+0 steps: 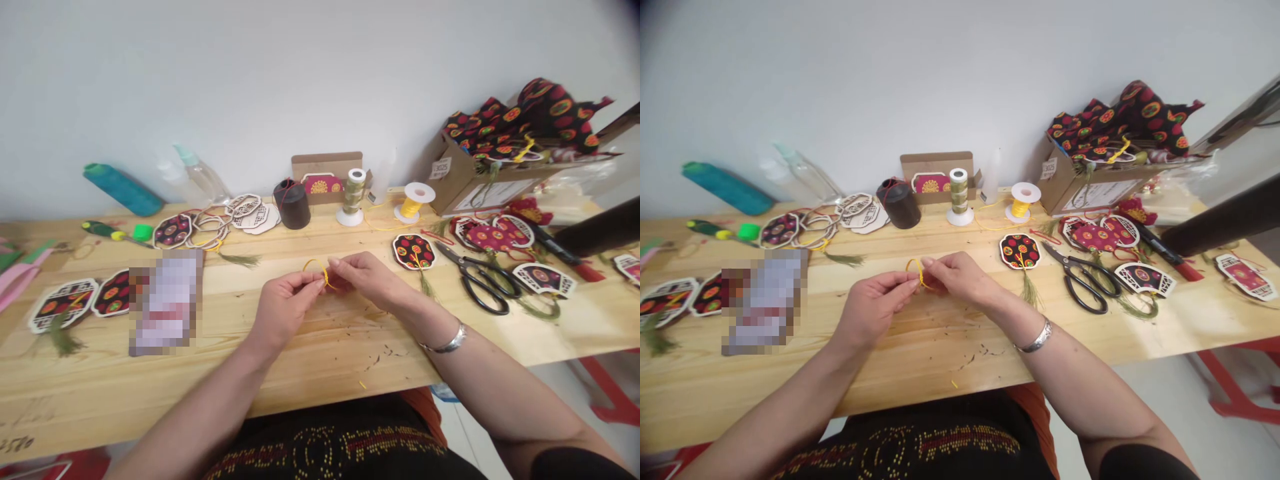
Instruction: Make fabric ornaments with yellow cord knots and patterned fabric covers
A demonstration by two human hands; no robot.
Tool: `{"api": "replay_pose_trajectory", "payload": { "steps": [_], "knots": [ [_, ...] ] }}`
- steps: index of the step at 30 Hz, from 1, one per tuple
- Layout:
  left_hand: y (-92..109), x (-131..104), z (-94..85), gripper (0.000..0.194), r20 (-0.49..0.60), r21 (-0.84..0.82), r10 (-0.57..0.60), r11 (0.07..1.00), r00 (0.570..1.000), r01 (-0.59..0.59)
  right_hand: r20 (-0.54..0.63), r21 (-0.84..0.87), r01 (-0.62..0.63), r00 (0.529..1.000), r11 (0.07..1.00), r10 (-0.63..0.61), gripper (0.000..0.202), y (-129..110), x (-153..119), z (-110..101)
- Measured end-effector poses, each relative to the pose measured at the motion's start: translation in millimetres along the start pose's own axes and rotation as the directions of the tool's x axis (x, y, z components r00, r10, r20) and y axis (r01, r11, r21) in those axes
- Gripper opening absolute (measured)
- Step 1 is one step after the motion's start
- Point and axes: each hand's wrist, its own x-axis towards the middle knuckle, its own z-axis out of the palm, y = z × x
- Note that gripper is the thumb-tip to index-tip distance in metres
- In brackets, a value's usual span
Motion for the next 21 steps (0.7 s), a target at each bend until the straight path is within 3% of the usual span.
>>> {"api": "replay_pose_trajectory", "payload": {
  "steps": [5,10,21],
  "knots": [
    [3.4,-1.7,1.0,0.011,0.04,0.115,0.04,0.992,0.998,-0.044,-0.074,0.062,0.023,0.997,0.998,-0.018,0.036,7.4,2.8,2.5],
    [-0.2,0.7,-0.1,0.012,0.033,0.028,-0.005,1.0,0.999,0.004,-0.219,0.146,0.056,0.976,0.988,-0.023,0.028,11.9,7.0,6.4],
    [-2.9,3.1,0.6,0.011,0.042,-0.129,-0.013,0.991,0.999,0.018,-0.163,0.309,0.037,0.986,0.95,0.015,0.034,10.2,5.3,10.1]
  ]
}}
